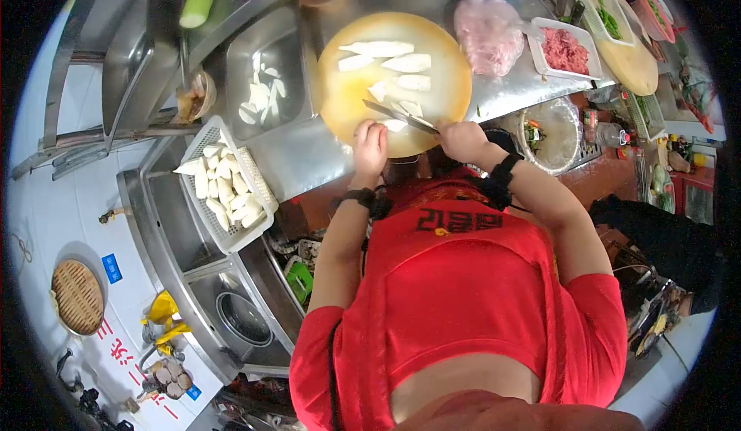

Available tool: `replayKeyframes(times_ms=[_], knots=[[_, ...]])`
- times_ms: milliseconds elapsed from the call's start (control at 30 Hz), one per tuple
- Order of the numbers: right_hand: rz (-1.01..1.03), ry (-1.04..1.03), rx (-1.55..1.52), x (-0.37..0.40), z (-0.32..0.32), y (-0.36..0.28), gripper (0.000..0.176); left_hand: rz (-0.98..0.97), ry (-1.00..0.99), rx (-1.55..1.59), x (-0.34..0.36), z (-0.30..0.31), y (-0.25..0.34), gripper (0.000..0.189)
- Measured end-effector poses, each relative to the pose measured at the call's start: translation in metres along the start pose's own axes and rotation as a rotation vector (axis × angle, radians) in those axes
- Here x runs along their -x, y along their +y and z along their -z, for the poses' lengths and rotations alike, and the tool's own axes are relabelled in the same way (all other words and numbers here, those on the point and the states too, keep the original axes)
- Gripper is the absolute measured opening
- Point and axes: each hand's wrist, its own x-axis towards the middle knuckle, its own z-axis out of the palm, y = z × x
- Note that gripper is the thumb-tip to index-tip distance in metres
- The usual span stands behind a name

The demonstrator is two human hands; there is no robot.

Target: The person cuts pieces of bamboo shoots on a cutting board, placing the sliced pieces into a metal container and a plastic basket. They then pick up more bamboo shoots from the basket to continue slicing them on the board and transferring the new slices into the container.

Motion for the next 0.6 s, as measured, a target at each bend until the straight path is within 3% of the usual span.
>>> replayKeyframes(times_ms=[600], knots=[[0.064, 0.007, 0.018, -0.006, 0.012, -0.010, 0.024, -0.152, 0.091, -0.045, 0.006, -0.011, -0.009, 0.015]])
